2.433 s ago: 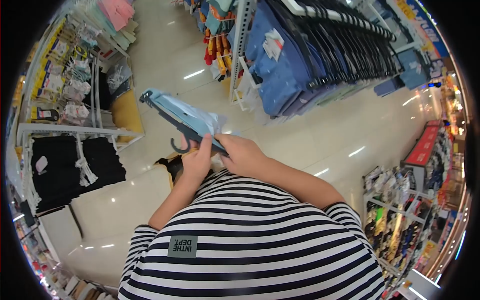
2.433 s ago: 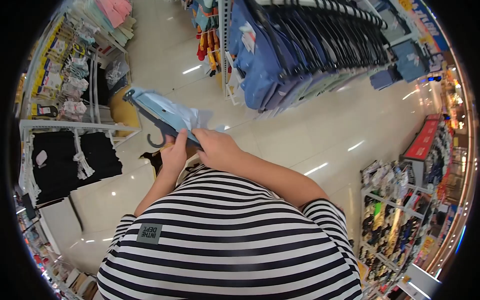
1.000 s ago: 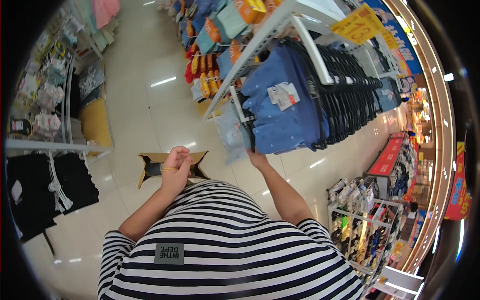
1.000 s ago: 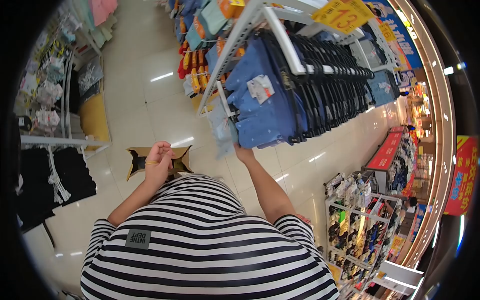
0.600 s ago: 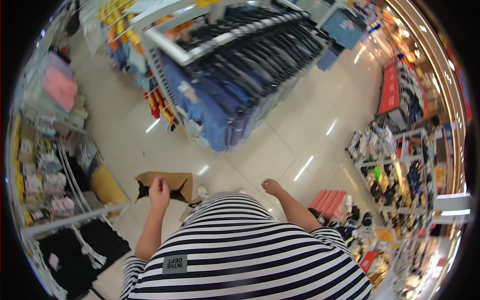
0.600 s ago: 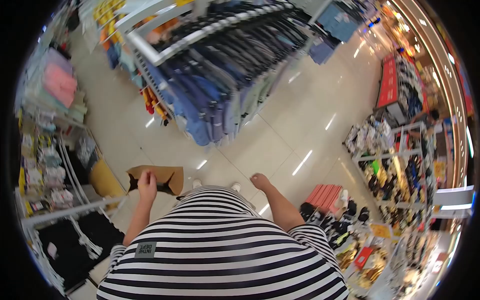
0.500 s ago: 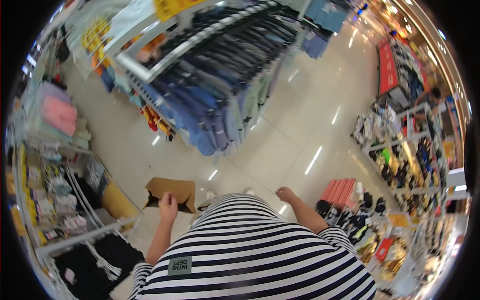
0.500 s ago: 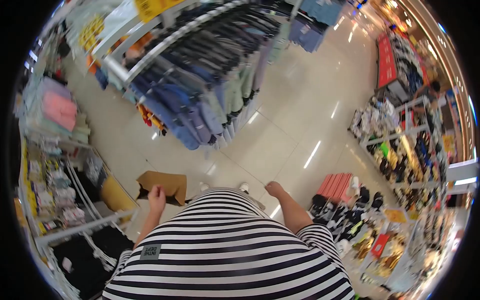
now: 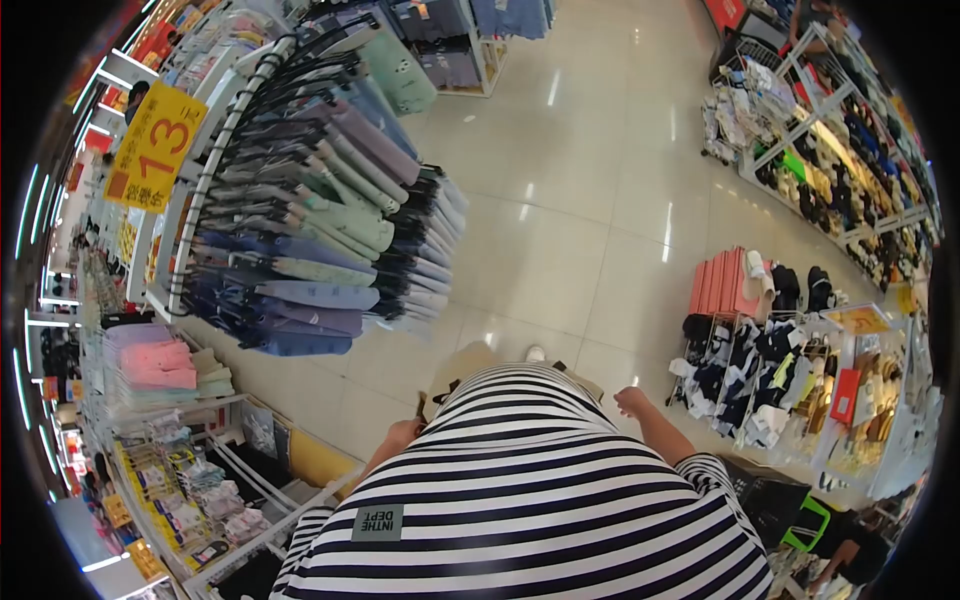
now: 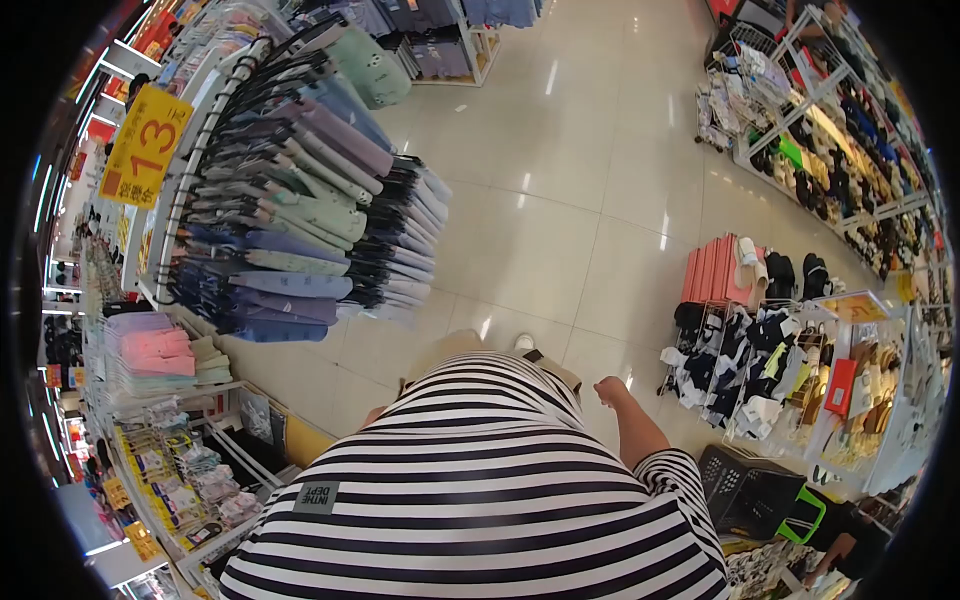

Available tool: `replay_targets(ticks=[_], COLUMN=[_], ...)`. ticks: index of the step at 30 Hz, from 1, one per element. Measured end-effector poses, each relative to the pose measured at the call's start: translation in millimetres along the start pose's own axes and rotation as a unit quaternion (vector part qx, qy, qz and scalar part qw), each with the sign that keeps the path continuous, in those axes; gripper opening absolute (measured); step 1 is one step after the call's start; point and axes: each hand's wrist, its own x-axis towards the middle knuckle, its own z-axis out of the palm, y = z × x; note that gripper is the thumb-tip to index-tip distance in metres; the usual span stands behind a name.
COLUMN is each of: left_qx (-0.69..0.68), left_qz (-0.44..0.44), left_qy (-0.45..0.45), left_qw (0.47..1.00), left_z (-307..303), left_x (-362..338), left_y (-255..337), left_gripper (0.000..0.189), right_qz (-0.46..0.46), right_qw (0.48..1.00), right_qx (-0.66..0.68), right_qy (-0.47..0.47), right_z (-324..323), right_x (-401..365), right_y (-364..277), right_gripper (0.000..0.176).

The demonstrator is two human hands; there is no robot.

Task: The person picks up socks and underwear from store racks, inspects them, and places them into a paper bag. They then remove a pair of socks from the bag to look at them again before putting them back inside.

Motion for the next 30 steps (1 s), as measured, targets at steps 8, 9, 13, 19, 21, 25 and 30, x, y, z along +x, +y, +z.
replay_targets(ticks=[8,9,13,19,21,25,30], left_qx=[0.139,0.114,0.189,0.037,0.089,0.144,0.126], left_qz=[0.027,0.054,0.100,-0.010,0.031,0.126,0.120], left_qy=[-0.268,-0.243,-0.222,-0.086,-0.089,-0.087,-0.071], left_qw=[0.953,0.962,0.951,0.996,0.991,0.978,0.982], left_z=[29,10,20,-38,-49,-85,-101], left_x=[140,148,205,264,291,323,347], left_y=[-46,-17,-28,52,55,61,31], left_gripper=[0.039,0.037,0.032,0.033,0.029,0.013,0.014], right_qz=[-0.059,-0.051,-0.024,-0.002,0.007,-0.085,-0.168], right_qw=[0.956,0.960,0.978,0.991,0.991,0.987,0.962], right_qx=[0.252,0.250,0.200,0.121,0.124,-0.086,-0.040], right_qy=[0.139,0.117,0.049,0.058,0.058,0.108,0.212], right_z=[-8,-10,-19,-83,-114,-181,-275], right_x=[-17,-15,3,7,3,71,152], right_y=[-32,-35,-36,-59,-79,-88,-175], right_gripper=[0.030,0.029,0.030,0.033,0.034,0.032,0.032])
